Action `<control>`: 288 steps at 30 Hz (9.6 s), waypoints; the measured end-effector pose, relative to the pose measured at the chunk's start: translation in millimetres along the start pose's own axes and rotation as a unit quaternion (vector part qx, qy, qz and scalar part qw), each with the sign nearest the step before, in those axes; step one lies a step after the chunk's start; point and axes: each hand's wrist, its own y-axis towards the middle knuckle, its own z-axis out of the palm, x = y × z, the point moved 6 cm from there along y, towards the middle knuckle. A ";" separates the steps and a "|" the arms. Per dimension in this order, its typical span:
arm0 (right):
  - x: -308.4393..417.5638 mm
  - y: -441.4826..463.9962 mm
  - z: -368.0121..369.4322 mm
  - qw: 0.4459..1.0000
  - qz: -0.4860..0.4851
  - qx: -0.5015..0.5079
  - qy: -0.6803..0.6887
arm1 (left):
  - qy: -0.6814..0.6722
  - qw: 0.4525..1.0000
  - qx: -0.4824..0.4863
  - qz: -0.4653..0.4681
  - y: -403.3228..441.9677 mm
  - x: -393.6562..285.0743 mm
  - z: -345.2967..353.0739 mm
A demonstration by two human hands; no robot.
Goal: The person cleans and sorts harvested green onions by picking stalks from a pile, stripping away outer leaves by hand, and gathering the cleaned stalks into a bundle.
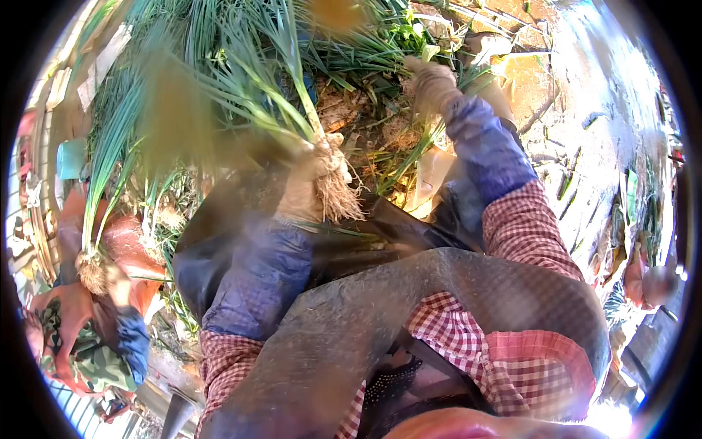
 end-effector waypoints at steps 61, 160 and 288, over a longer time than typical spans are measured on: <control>87.1 -196.1 103.5 0.907 -0.302 0.283 0.079 | -0.049 0.990 -0.128 -0.014 4.2 34.2 -27.9; 153.9 -259.0 60.0 0.839 -0.163 0.286 0.434 | -0.068 0.990 -0.125 0.004 -22.6 12.8 -28.7; 180.1 -250.5 22.1 0.881 -0.154 0.396 0.210 | -0.047 0.988 -0.147 -0.001 -20.3 17.6 -5.5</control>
